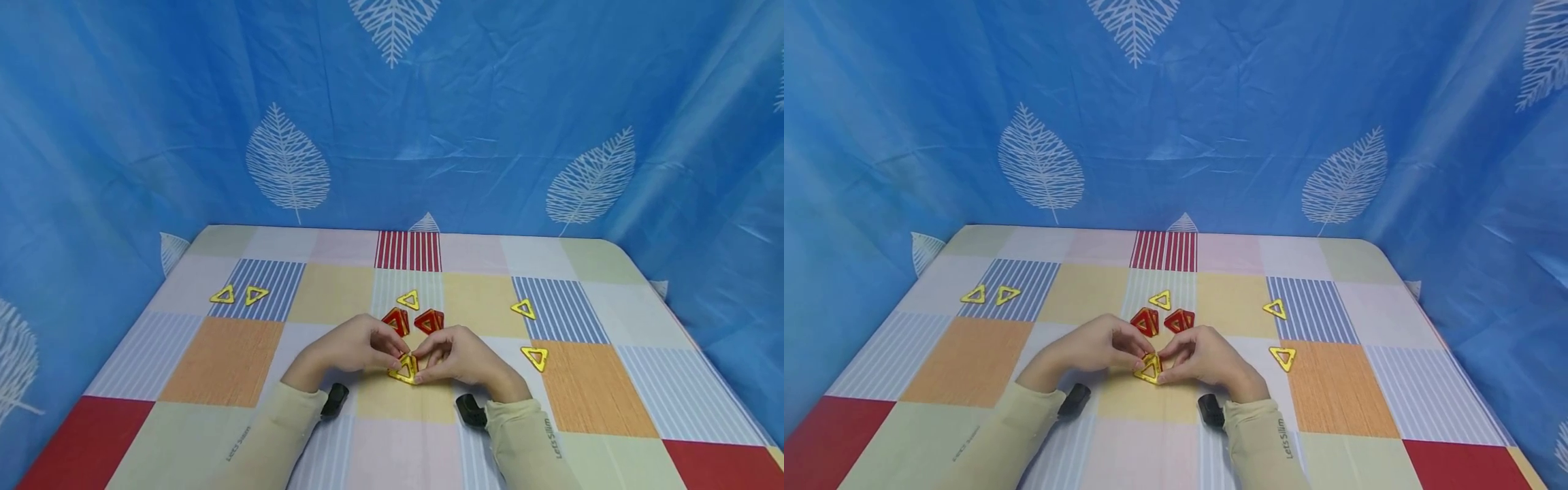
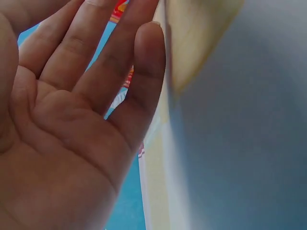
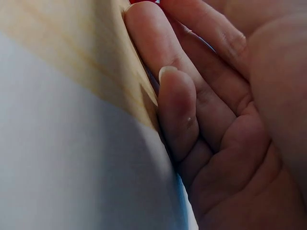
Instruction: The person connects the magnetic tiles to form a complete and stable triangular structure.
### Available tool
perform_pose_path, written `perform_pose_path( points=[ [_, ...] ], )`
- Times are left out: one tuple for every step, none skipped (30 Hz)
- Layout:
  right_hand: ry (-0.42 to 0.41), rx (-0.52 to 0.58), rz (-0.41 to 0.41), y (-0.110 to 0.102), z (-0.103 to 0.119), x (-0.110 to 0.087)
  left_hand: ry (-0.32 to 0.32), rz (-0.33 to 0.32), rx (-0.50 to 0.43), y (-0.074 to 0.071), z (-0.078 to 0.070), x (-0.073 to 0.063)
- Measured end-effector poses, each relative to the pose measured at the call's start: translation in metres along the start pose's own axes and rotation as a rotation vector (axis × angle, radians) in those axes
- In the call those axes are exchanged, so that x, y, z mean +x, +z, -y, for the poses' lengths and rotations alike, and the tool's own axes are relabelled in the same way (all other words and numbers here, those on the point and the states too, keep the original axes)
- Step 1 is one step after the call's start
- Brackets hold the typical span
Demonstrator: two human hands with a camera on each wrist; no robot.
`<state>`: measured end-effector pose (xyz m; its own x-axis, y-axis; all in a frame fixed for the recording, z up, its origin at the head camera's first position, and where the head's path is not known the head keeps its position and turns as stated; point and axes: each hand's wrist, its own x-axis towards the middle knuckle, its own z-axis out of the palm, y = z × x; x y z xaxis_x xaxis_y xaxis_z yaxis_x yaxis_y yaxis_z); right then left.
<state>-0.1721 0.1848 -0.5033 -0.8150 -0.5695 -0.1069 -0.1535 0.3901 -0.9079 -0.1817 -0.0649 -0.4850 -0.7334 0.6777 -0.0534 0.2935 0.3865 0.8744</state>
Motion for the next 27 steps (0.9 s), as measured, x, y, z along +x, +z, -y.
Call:
perform_pose_path(
  points=[
    [-0.001, -0.002, 0.000, 0.0005, 0.0001, 0.0005, -0.006, -0.001, 0.007, 0.0004, -0.0001, -0.0004],
    [-0.002, 0.001, 0.001, 0.0009, 0.0004, 0.0009, -0.010, -0.002, 0.014, 0.0006, 0.0000, -0.0008],
    [-0.004, 0.002, 0.000, 0.0012, 0.0008, 0.0012, -0.008, -0.004, 0.019, 0.0007, 0.0004, -0.0013],
    [-0.005, 0.001, 0.000, 0.0014, 0.0013, 0.0013, -0.013, -0.007, 0.023, 0.0009, 0.0007, -0.0017],
    [-0.006, -0.002, -0.002, 0.0015, 0.0015, 0.0013, -0.016, -0.009, 0.027, 0.0010, 0.0009, -0.0019],
    [-0.007, -0.004, -0.004, 0.0016, 0.0021, 0.0012, -0.016, -0.010, 0.029, 0.0011, 0.0008, -0.0020],
    [-0.004, -0.005, -0.006, 0.0016, 0.0022, 0.0012, -0.015, -0.010, 0.028, 0.0013, 0.0008, -0.0018],
    [-0.005, -0.004, -0.007, 0.0015, 0.0026, 0.0012, -0.013, -0.010, 0.027, 0.0016, 0.0009, -0.0015],
    [-0.007, -0.009, -0.009, 0.0013, 0.0027, 0.0012, -0.011, -0.011, 0.025, 0.0020, 0.0012, -0.0011],
    [-0.009, -0.014, -0.010, 0.0011, 0.0027, 0.0013, -0.015, -0.010, 0.024, 0.0024, 0.0012, -0.0007],
    [-0.014, -0.019, -0.012, 0.0009, 0.0025, 0.0015, -0.007, -0.010, 0.023, 0.0029, 0.0018, -0.0001],
    [-0.018, -0.024, -0.013, 0.0008, 0.0023, 0.0018, -0.006, -0.009, 0.023, 0.0034, 0.0022, 0.0004],
    [-0.023, -0.029, -0.014, 0.0006, 0.0021, 0.0021, -0.005, -0.009, 0.023, 0.0039, 0.0028, 0.0009],
    [-0.031, -0.035, -0.015, 0.0004, 0.0019, 0.0023, -0.004, -0.009, 0.023, 0.0044, 0.0033, 0.0013],
    [-0.037, -0.040, -0.016, 0.0003, 0.0015, 0.0025, -0.002, -0.010, 0.024, 0.0049, 0.0040, 0.0016],
    [-0.042, -0.042, -0.016, 0.0001, 0.0013, 0.0025, -0.001, -0.010, 0.023, 0.0054, 0.0044, 0.0021],
    [-0.049, -0.046, -0.016, 0.0000, 0.0010, 0.0025, 0.002, -0.012, 0.025, 0.0058, 0.0050, 0.0024],
    [-0.057, -0.048, -0.016, -0.0001, 0.0008, 0.0026, -0.002, -0.013, 0.024, 0.0061, 0.0053, 0.0027],
    [-0.063, -0.049, -0.016, -0.0002, 0.0006, 0.0026, 0.000, -0.013, 0.021, 0.0064, 0.0055, 0.0029],
    [-0.070, -0.052, -0.017, -0.0003, 0.0004, 0.0026, 0.002, -0.014, 0.021, 0.0068, 0.0059, 0.0032],
    [-0.077, -0.054, -0.017, -0.0003, 0.0000, 0.0025, 0.003, -0.016, 0.022, 0.0070, 0.0063, 0.0035],
    [-0.081, -0.057, -0.018, -0.0003, -0.0001, 0.0025, 0.002, -0.017, 0.022, 0.0071, 0.0065, 0.0036],
    [-0.085, -0.059, -0.018, -0.0002, -0.0004, 0.0026, 0.002, -0.018, 0.024, 0.0073, 0.0067, 0.0036],
    [-0.088, -0.059, -0.019, -0.0001, -0.0006, 0.0027, -0.003, -0.018, 0.023, 0.0075, 0.0065, 0.0036],
    [-0.085, -0.062, -0.019, -0.0001, -0.0009, 0.0027, -0.006, -0.018, 0.023, 0.0077, 0.0063, 0.0034],
    [-0.081, -0.064, -0.020, 0.0001, -0.0011, 0.0028, -0.008, -0.018, 0.023, 0.0079, 0.0063, 0.0033],
    [-0.077, -0.065, -0.020, 0.0002, -0.0011, 0.0028, -0.009, -0.018, 0.027, 0.0080, 0.0062, 0.0031]
  ],
)
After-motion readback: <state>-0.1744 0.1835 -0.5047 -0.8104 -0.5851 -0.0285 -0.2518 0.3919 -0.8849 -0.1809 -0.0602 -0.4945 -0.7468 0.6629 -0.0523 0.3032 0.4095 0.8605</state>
